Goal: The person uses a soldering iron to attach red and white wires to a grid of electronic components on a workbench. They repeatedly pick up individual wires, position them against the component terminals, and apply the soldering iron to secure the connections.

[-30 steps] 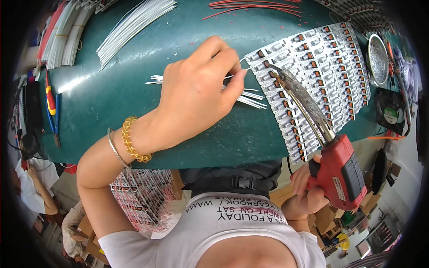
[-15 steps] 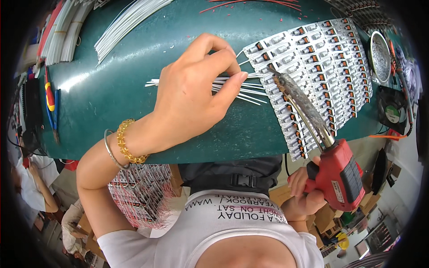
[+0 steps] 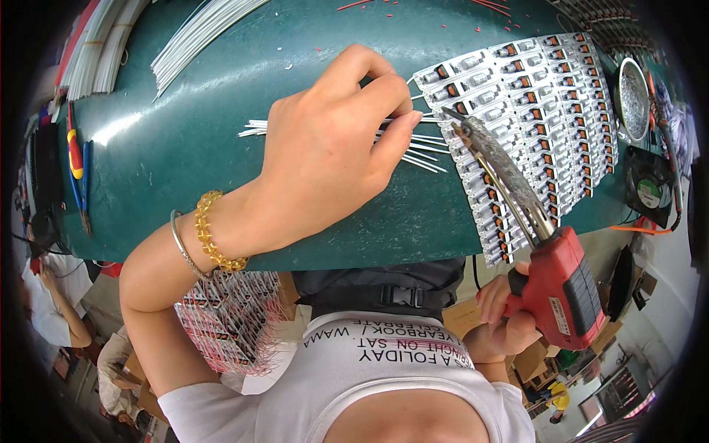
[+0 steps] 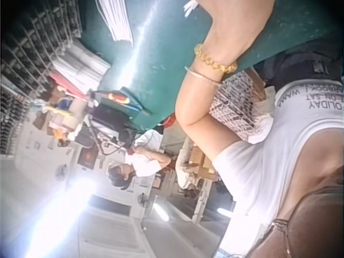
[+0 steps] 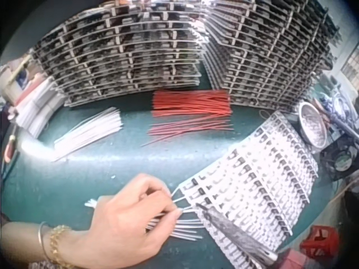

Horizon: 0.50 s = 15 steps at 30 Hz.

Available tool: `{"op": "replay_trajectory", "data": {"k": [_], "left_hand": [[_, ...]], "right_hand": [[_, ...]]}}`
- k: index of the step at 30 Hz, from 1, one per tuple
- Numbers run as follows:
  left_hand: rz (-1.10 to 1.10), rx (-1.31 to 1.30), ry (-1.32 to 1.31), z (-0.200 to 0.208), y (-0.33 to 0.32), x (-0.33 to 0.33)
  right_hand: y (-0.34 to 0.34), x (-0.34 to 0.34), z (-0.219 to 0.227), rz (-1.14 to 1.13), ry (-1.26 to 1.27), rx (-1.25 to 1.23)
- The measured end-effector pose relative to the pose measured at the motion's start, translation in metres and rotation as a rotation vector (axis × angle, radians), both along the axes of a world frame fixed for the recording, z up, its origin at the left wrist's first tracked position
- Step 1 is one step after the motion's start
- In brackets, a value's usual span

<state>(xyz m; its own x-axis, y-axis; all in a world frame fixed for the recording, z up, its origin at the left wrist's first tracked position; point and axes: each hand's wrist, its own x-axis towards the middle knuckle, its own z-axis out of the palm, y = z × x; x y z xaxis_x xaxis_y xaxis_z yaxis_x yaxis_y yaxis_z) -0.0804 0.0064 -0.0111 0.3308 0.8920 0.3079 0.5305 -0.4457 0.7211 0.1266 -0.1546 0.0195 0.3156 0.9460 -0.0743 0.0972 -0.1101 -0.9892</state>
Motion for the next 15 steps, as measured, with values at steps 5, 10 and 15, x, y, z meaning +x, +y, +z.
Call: {"op": "replay_trajectory", "data": {"k": [5,10,15], "left_hand": [[-0.001,0.003,0.002,-0.001,0.0,0.001],[0.001,0.013,0.016,-0.001,0.001,0.001],[0.004,0.029,0.033,-0.001,0.0,0.001]], "right_hand": [[0.006,-0.003,0.005,0.058,0.037,-0.016],[0.006,-0.006,0.004,0.01,0.016,-0.009],[-0.005,0.002,-0.009,-0.02,-0.035,0.027]]}}
